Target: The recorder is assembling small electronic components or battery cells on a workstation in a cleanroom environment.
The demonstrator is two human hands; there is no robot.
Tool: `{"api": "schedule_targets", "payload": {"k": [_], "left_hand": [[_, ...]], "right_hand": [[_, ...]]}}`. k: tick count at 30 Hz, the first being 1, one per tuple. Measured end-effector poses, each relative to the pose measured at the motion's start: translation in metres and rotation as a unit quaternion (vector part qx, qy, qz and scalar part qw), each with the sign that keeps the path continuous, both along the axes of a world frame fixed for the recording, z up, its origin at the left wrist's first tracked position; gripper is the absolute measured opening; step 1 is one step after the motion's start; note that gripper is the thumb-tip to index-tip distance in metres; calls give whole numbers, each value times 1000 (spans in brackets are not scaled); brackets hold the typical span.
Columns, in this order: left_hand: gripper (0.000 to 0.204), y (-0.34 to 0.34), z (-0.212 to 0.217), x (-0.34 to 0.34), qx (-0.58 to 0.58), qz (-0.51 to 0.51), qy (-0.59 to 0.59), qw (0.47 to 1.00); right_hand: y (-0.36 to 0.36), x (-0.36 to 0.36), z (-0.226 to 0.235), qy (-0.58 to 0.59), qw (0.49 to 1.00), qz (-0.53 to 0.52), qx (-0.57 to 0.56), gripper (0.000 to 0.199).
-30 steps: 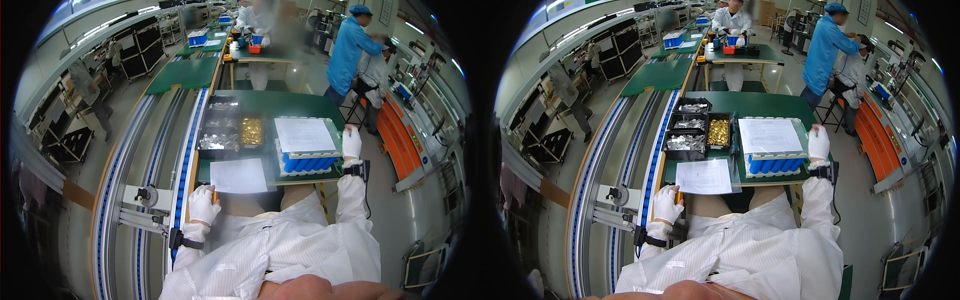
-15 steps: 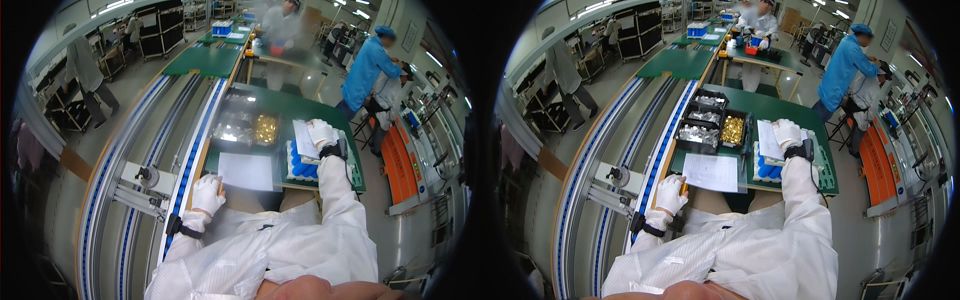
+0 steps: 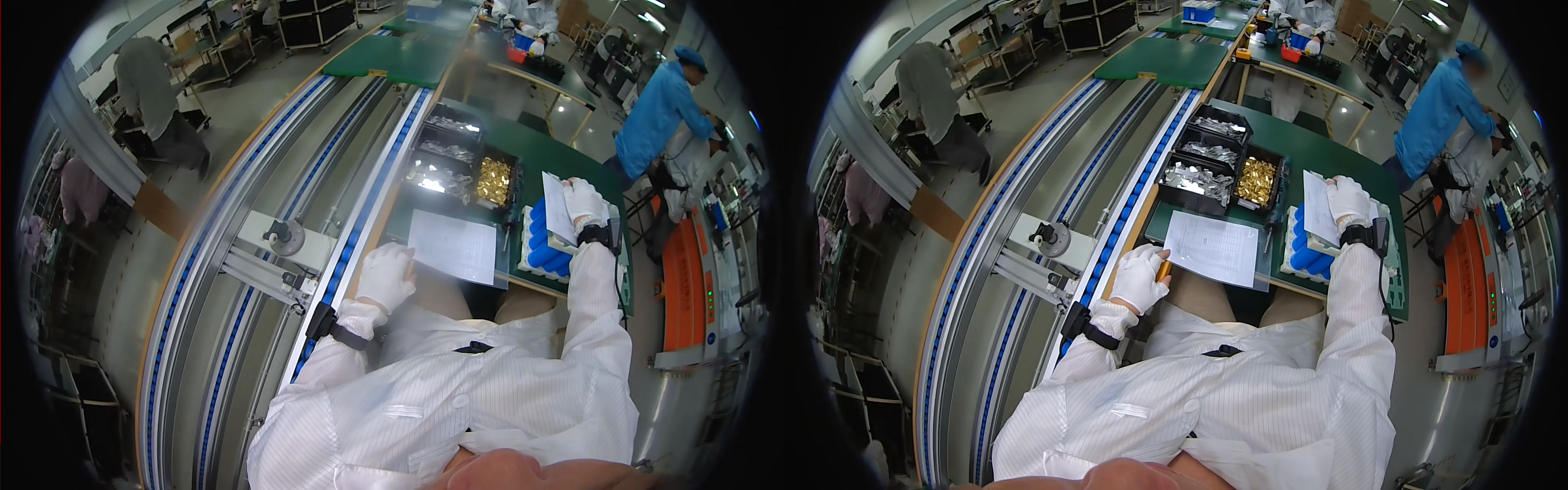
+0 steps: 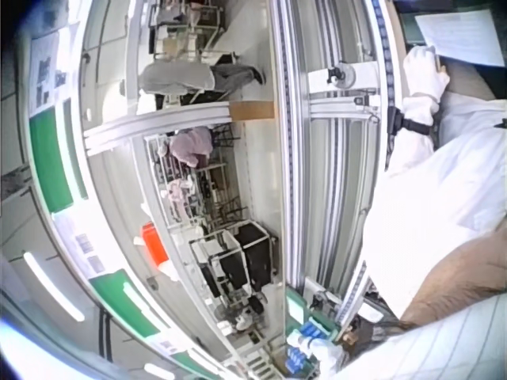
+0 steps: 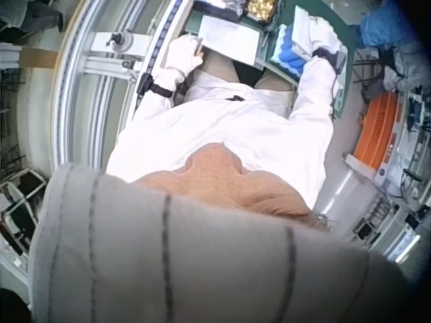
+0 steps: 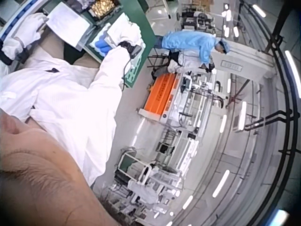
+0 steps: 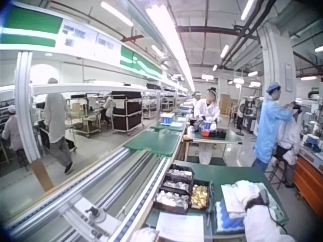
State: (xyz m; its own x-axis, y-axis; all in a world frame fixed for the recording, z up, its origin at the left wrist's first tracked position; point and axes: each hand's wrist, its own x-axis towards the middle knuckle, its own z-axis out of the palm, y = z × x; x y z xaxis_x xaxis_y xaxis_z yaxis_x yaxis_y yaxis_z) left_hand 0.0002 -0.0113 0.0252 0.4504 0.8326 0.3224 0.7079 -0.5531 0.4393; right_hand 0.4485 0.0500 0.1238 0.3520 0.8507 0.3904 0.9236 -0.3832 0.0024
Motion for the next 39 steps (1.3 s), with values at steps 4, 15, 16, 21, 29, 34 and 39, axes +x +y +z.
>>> {"api": "schedule_targets", "payload": {"k": [4, 15, 16, 21, 29, 34, 39], "left_hand": [[50, 1, -4, -1, -2, -2, 7, 1000], [49, 2, -7, -4, 5, -2, 3, 1000], [50, 1, -6, -4, -2, 2, 2, 1000], [51, 4, -9, 5, 9, -12, 8, 1000], [50, 11, -24, -8, 60, -36, -8, 998], [50, 11, -26, -8, 71, -28, -6, 997], [52, 10, -21, 5, 45, -36, -6, 998]], "right_hand": [[-1, -3, 1, 27, 1000, -10, -2, 35], [7, 2, -5, 62, 998, 0, -8, 34], [5, 1, -4, 64, 998, -6, -4, 34], [-3, 16, -6, 46, 999, 6, 13, 32], [-3, -10, 8, 62, 998, -13, -16, 32], [-7, -13, 15, 74, 997, -9, -19, 35], [-12, 4, 10, 88, 996, -6, -10, 34]]}}
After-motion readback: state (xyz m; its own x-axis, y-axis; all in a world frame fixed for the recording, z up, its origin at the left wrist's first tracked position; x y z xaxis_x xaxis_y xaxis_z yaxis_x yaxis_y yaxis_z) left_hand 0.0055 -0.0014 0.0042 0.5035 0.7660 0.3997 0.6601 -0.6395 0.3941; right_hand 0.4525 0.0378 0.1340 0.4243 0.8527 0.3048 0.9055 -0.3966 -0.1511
